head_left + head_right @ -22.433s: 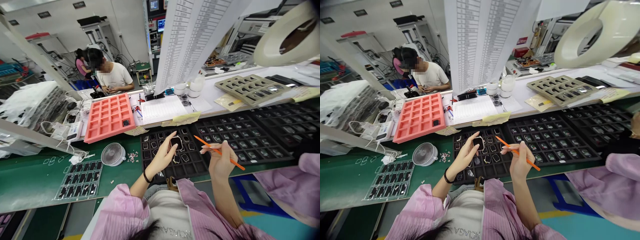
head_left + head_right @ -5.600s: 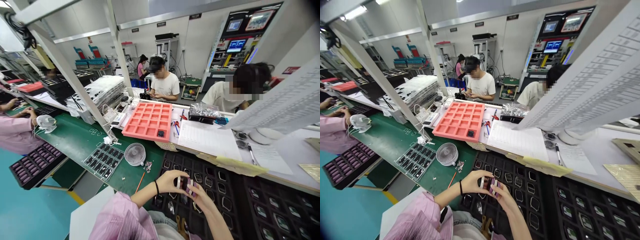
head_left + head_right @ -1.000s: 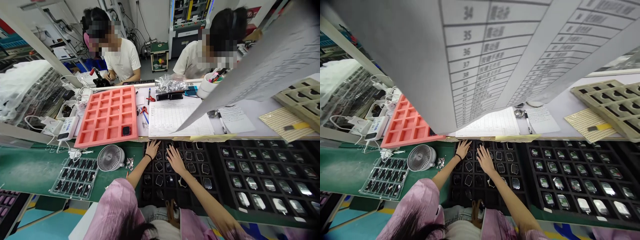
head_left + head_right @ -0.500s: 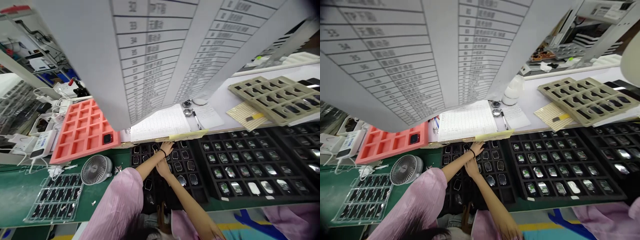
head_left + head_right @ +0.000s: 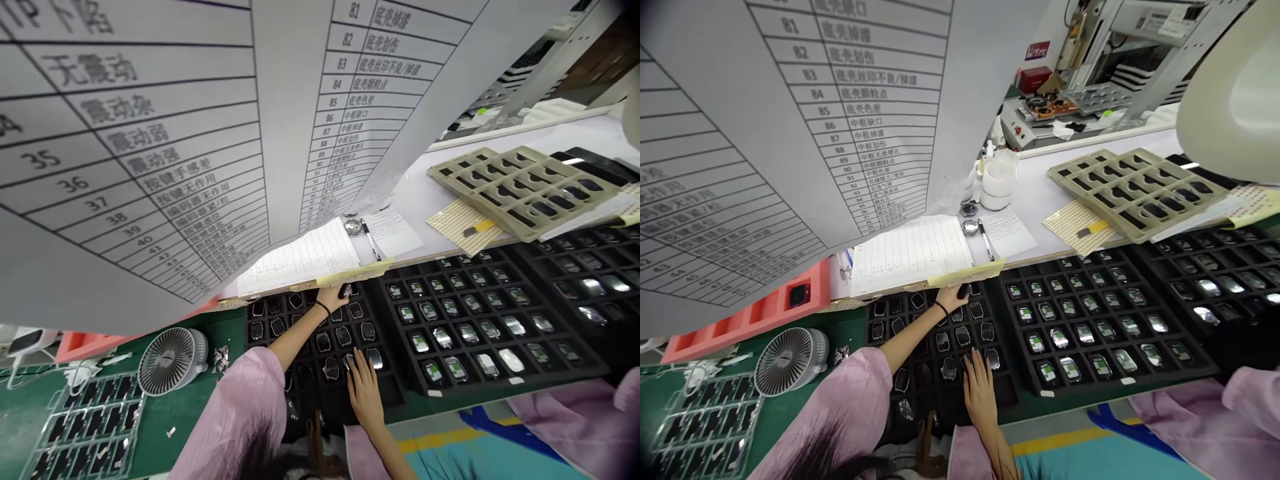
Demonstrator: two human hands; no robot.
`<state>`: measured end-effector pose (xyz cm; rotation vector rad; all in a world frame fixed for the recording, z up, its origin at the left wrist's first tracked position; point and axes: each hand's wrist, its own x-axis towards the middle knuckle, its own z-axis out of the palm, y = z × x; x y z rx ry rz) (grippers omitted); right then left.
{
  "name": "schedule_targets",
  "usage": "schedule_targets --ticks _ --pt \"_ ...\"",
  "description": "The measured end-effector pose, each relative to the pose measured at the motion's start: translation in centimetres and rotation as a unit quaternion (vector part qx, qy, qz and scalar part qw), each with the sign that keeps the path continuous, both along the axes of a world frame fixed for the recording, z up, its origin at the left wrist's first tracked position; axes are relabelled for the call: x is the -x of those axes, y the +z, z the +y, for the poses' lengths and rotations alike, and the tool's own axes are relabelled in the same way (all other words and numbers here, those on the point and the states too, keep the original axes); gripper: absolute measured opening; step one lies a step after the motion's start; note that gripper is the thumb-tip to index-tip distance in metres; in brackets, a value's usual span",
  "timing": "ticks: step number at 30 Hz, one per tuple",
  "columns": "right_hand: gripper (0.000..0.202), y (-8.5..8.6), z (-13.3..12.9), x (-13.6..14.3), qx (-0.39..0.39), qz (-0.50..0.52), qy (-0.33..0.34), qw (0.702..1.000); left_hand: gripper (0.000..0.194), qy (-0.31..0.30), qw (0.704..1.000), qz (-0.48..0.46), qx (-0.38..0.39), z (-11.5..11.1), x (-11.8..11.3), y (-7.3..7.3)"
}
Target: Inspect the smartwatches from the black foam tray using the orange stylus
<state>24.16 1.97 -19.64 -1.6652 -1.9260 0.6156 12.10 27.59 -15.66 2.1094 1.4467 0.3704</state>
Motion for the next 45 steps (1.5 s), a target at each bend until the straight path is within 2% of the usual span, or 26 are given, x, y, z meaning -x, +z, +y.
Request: schedule_targets --ticks 6,10,13,16,21,23,27,31,36,40,45 --pt "0.044 -0.8 0.5 0.2 -0.093 -0.037 -0.002 0.995 0.065 -0.057 0.996 0.048 0.048 2.2 -4.7 0.3" --pt "0.042 -0.9 0.5 0.1 -0.115 -0.046 -0.004 0.992 0.065 -0.080 0.992 0.080 0.058 2.8 -5.2 1.0" --pt "0.040 -0.8 0.5 0.1 -0.115 -0.047 -0.009 0.992 0.055 -0.091 0.990 0.100 0.048 1.6 -4.2 2.3" --pt "0.038 -0.7 0.6 0.2 -0.116 -0.044 -0.008 0.992 0.044 -0.095 0.987 0.126 0.038 -0.7 -3.6 3.4" --pt "0.034 -0.5 0.7 0.1 -0.111 -0.034 -0.008 0.993 0.027 -0.128 0.973 0.181 0.069 -4.0 -4.9 3.4" --pt "0.033 -0.4 0.7 0.1 -0.115 -0.037 -0.010 0.993 0.023 -0.129 0.968 0.201 0.081 -4.4 -5.9 3.2" --pt "0.032 -0.4 0.7 0.1 -0.132 -0.045 -0.009 0.990 0.026 -0.126 0.963 0.222 0.093 -3.9 -7.0 3.4" --pt "0.032 -0.4 0.6 0.1 -0.133 -0.043 -0.009 0.990 0.027 -0.133 0.962 0.218 0.095 -3.6 -6.0 4.4" --pt "0.031 -0.4 0.5 0.1 -0.131 -0.046 -0.008 0.990 0.030 -0.084 0.966 0.233 0.077 -4.3 -3.2 5.3" --pt "0.031 -0.3 0.5 0.1 -0.127 -0.049 -0.009 0.991 0.030 -0.071 0.960 0.254 0.091 -5.0 -1.4 4.8" --pt "0.031 -0.4 0.5 0.1 -0.113 -0.029 -0.013 0.993 0.032 -0.077 0.964 0.239 0.086 -5.6 -0.9 3.5"
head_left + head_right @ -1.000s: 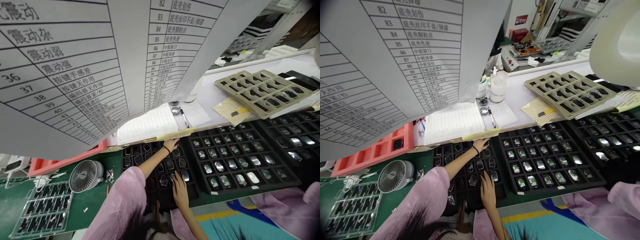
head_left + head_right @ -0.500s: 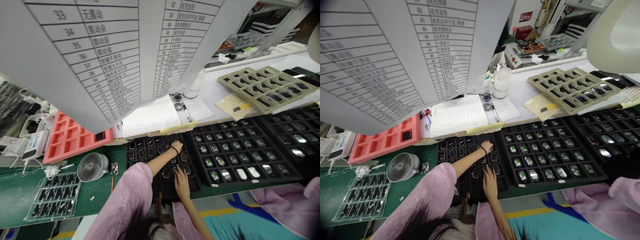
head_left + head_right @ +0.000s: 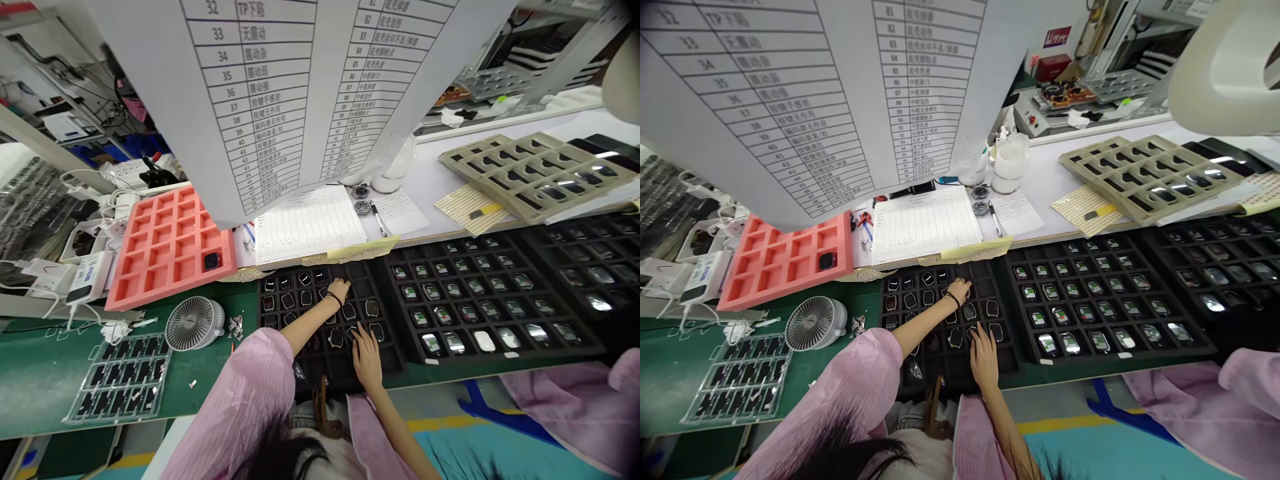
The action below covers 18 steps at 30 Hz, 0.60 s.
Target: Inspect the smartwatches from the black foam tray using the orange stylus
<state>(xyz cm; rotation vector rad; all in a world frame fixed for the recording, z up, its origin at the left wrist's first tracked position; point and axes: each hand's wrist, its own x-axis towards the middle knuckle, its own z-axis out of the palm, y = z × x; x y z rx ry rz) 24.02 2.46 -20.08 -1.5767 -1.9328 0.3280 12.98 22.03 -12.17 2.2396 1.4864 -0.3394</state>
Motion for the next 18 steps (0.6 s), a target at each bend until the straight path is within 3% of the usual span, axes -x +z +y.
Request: schedule_targets --ticks 4,7,9,11,14,18 --pt "0.028 0.7 0.1 0.1 0.055 0.148 -0.025 0.987 0.029 -0.007 0.999 -0.041 -0.007 0.4 0.6 0.2" --pt "0.034 2.1 0.9 0.2 0.103 0.297 -0.085 0.945 0.037 -0.015 0.995 -0.098 -0.022 0.3 2.0 1.5" --pt "0.042 3.3 2.0 0.6 0.120 0.338 -0.111 0.927 0.049 -0.018 0.989 -0.143 -0.037 -0.8 3.2 2.6" --pt "0.050 4.5 3.5 1.2 0.149 0.368 -0.106 0.912 0.055 -0.018 0.981 -0.185 -0.049 -2.8 4.4 3.8" --pt "0.051 6.2 5.6 2.7 0.219 0.415 -0.044 0.882 0.055 -0.005 0.972 -0.229 -0.059 -7.2 6.0 5.3" --pt "0.049 7.8 6.3 6.2 0.308 0.434 0.046 0.845 0.059 0.058 0.968 -0.232 -0.071 -13.0 8.1 6.3"
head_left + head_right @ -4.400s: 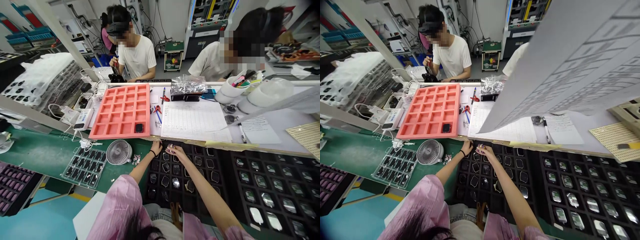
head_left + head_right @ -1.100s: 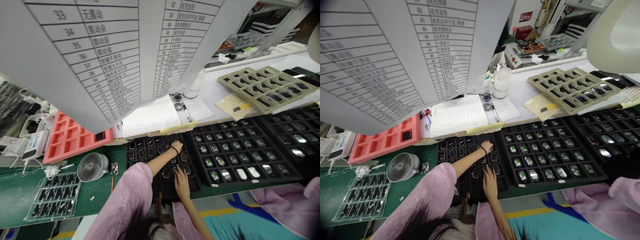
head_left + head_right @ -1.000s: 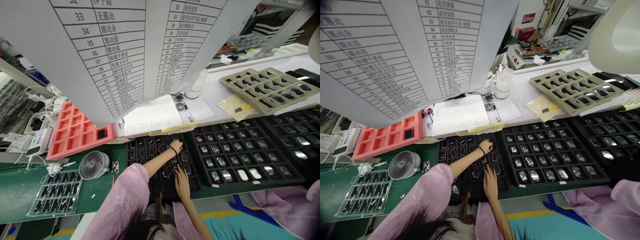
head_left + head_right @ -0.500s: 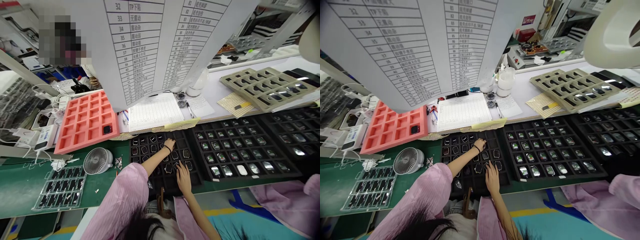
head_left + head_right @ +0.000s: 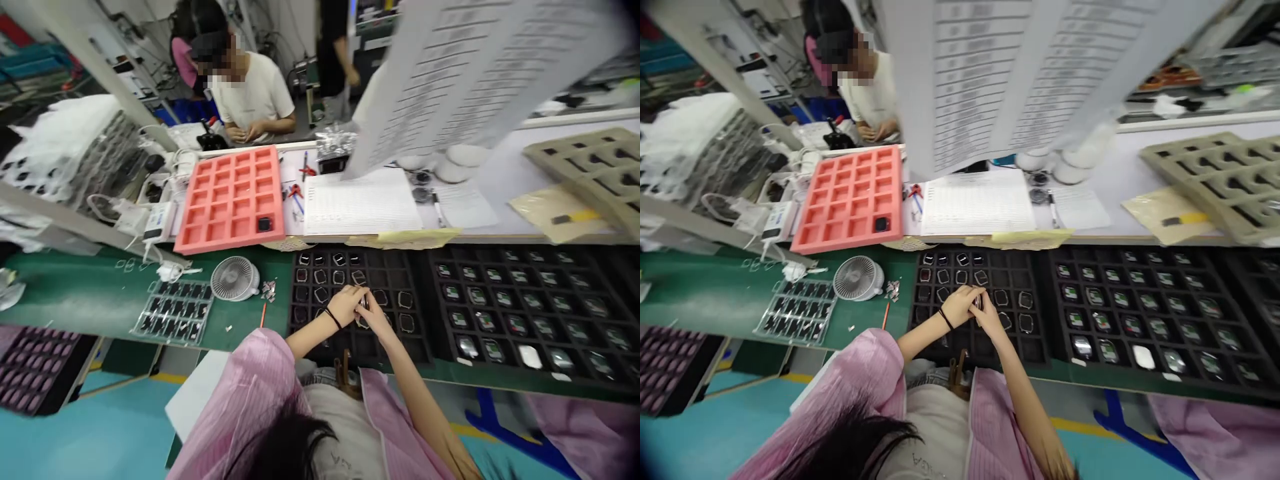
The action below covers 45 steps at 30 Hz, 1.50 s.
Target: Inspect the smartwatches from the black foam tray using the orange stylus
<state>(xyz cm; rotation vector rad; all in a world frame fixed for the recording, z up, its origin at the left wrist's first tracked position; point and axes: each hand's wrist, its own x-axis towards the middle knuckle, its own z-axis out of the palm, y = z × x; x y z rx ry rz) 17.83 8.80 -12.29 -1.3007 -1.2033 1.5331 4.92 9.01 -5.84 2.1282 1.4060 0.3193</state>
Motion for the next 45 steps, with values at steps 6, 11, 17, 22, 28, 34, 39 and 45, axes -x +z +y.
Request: schedule_targets --ticks 6,11,17,22,28,34,39,45 --pt "0.040 1.8 -2.3 5.1 0.113 0.079 0.107 0.985 0.076 0.141 0.985 -0.096 0.032 -5.4 6.8 -1.4" --pt "0.039 3.5 -2.2 5.9 0.247 0.238 0.139 0.929 0.022 0.418 0.906 -0.012 0.062 -8.1 15.4 -4.5" --pt "0.035 5.4 -1.1 5.7 0.286 0.286 0.129 0.905 0.017 0.521 0.847 0.037 0.104 -8.8 19.6 -7.7" --pt "0.034 6.6 -0.9 6.6 0.245 0.287 0.134 0.916 0.013 0.541 0.833 0.001 0.120 -7.9 19.7 -7.2" --pt "0.031 8.6 -1.2 7.8 0.214 0.302 0.110 0.922 0.013 0.472 0.863 -0.159 0.089 -6.0 16.2 -2.8" --pt "0.039 10.4 -1.7 8.3 0.156 0.315 0.057 0.934 0.033 0.400 0.852 -0.337 0.025 -5.2 10.6 2.7" --pt "0.042 11.4 -2.0 8.3 0.107 0.324 0.040 0.939 0.036 0.411 0.802 -0.433 0.028 -5.0 8.8 4.7" --pt "0.041 11.9 -2.4 8.4 0.075 0.331 0.020 0.940 0.031 0.417 0.800 -0.431 0.015 -4.7 8.3 5.0"
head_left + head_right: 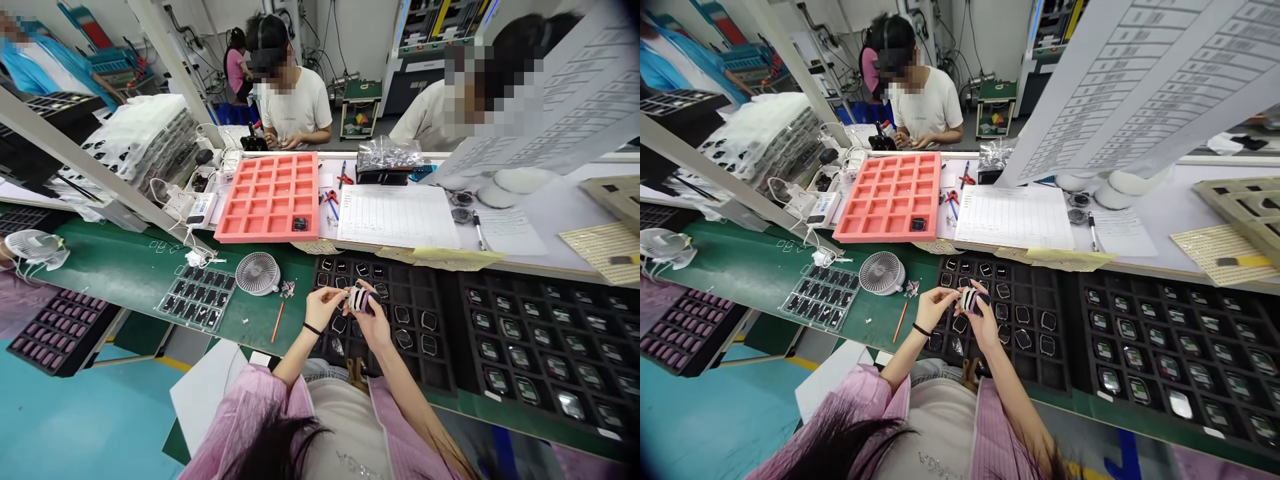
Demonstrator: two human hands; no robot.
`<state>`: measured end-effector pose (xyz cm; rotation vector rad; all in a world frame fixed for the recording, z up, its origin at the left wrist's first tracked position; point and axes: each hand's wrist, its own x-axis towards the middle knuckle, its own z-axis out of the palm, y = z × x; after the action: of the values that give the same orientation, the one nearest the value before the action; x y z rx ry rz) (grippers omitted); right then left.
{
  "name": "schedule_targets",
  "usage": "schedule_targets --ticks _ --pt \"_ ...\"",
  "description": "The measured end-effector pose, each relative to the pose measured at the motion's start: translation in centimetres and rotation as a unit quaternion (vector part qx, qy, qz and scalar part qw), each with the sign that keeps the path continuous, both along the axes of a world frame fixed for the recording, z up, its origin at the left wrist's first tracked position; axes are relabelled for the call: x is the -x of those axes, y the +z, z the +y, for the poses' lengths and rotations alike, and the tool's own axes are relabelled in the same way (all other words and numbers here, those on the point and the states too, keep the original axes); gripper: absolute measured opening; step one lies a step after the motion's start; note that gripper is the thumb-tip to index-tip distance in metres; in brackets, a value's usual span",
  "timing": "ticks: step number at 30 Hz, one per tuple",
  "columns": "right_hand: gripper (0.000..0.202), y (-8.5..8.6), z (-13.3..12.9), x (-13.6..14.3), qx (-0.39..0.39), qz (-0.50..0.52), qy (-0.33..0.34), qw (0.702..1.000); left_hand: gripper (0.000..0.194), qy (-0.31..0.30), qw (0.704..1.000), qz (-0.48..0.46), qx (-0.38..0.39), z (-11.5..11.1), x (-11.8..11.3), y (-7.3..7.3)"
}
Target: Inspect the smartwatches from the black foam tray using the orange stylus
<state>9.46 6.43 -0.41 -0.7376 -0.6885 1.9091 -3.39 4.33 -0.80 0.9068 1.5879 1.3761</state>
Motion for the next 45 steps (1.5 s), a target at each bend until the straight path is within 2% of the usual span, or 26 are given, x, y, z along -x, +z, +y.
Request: schedule_targets --ticks 6,9,11,14,18,20,22,24,26,29,31,34,36,41,45 --pt "0.041 -0.4 -0.2 -0.1 -0.030 -0.061 0.010 0.998 0.027 0.004 1.000 0.018 0.000 -0.4 -0.5 0.9" --pt "0.041 -0.7 -0.5 -0.1 -0.044 -0.088 0.006 0.995 0.021 0.034 0.999 0.038 -0.007 -0.6 -0.8 1.4" --pt "0.041 -0.7 -0.5 -0.1 -0.057 -0.091 0.002 0.994 0.021 0.035 0.999 0.011 -0.013 -0.7 -0.9 1.6" --pt "0.040 -0.3 -0.4 0.0 -0.055 -0.063 0.005 0.996 0.036 -0.021 0.997 -0.069 -0.011 -0.5 -0.8 1.7" --pt "0.038 0.6 -0.3 0.0 -0.010 -0.001 0.012 1.000 0.047 -0.104 0.973 -0.205 0.021 -0.5 -0.6 0.8" --pt "0.035 0.7 -0.4 0.0 0.014 0.011 0.017 1.000 0.055 -0.140 0.948 -0.283 0.042 -0.7 -0.8 -0.4" --pt "0.031 0.4 -0.6 0.1 0.033 0.008 0.026 0.999 0.057 -0.158 0.941 -0.294 0.062 -0.9 -0.9 -1.7" --pt "0.030 -0.4 -0.9 0.4 0.052 -0.001 0.037 0.998 0.053 -0.159 0.949 -0.255 0.090 -1.1 -0.4 -3.2" --pt "0.029 -1.3 -1.1 0.7 0.074 -0.010 0.054 0.996 0.047 -0.146 0.963 -0.186 0.127 -1.2 1.0 -4.6" --pt "0.032 -2.4 -1.1 1.0 0.096 -0.017 0.064 0.993 0.036 -0.097 0.975 -0.083 0.184 -1.4 4.9 -6.5" --pt "0.035 -2.8 -0.9 0.9 0.104 -0.014 0.052 0.993 0.024 -0.036 0.975 0.011 0.218 -1.6 7.8 -7.7" --pt "0.036 -3.1 -0.5 0.2 0.120 -0.013 0.044 0.992 0.019 0.033 0.955 0.140 0.261 -2.1 11.1 -9.5" --pt "0.035 -3.1 -0.2 -0.3 0.124 -0.018 0.043 0.991 0.022 0.045 0.935 0.203 0.289 -2.2 12.2 -10.6" --pt "0.034 -2.7 -0.1 -0.3 0.133 -0.006 0.031 0.991 0.028 0.022 0.889 0.297 0.349 -1.4 12.5 -12.9" --pt "0.032 -2.2 -0.1 0.2 0.128 0.006 0.040 0.991 0.030 -0.003 0.863 0.335 0.379 -0.7 12.7 -13.5"
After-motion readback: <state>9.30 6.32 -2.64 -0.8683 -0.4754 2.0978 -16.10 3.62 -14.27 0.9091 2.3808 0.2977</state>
